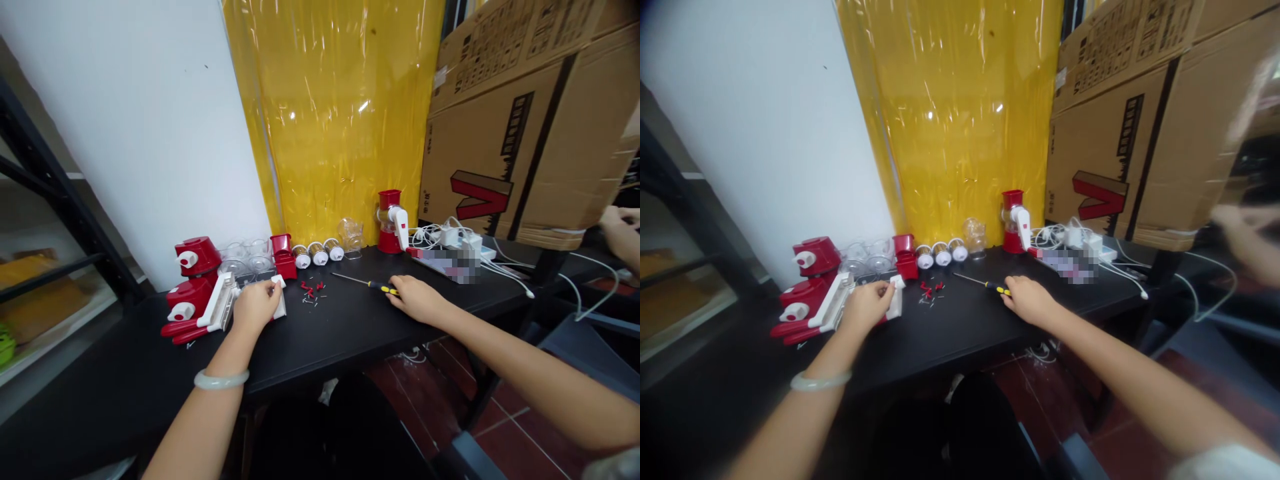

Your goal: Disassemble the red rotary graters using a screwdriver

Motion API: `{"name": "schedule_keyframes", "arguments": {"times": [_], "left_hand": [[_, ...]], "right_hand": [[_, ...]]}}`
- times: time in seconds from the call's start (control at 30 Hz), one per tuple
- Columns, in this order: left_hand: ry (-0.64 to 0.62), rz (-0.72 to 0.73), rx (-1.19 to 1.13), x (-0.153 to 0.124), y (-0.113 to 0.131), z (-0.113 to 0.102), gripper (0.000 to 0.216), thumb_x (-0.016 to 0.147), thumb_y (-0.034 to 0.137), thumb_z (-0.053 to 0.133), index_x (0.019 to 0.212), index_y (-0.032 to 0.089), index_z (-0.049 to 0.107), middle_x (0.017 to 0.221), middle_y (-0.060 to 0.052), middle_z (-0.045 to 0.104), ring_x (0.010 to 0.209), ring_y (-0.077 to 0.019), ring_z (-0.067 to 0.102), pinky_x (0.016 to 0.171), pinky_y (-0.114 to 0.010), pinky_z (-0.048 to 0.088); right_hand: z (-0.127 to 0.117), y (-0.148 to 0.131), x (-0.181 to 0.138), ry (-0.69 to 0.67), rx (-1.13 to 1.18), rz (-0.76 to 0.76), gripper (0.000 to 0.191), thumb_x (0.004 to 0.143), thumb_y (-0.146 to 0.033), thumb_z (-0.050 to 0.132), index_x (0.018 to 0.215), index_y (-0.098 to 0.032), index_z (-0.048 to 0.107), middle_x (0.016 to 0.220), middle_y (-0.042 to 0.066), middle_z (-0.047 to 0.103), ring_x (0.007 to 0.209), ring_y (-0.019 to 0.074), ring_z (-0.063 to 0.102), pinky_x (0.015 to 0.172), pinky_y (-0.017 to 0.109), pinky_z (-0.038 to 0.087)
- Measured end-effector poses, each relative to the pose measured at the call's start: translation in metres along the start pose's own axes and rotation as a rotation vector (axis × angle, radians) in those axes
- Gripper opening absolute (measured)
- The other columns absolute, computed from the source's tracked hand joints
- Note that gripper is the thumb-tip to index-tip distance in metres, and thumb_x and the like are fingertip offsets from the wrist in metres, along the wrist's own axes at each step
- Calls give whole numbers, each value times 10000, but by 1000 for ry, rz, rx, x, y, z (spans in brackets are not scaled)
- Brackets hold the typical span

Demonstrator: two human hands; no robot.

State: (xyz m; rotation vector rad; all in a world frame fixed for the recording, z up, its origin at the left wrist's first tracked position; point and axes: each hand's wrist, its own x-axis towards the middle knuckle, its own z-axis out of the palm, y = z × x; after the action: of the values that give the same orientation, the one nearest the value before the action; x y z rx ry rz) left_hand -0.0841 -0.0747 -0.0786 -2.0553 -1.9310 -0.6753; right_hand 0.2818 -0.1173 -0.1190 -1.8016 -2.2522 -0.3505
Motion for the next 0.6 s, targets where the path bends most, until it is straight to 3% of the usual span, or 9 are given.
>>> {"name": "schedule_keyframes", "arguments": {"times": [0.27,0.4,0.6], "left_hand": [[-4,-19,6,0,1,-1,455,894,468,385,937,221,765,893,-117,755,872,-299,688,693,-329,470],[-13,-16,7,0,0,-1,461,895,474,373,937,229,762,897,-119,753,878,-311,687,695,-342,471],[-33,-20,4,1,1,-5,465,894,464,368,942,216,758,911,-125,753,895,-315,685,701,-345,473]], "right_hand": [[4,63,-19,-28,-96,181,292,913,-370,466,1048,-132,567,981,170,666,951,286,644,815,360,453],[9,81,-12,-51,-133,284,325,905,-410,467,1039,-132,570,982,169,669,910,291,651,769,371,460],[15,95,2,-72,-146,342,340,900,-397,486,1077,-123,580,1028,182,655,1053,294,597,848,395,443]]}}
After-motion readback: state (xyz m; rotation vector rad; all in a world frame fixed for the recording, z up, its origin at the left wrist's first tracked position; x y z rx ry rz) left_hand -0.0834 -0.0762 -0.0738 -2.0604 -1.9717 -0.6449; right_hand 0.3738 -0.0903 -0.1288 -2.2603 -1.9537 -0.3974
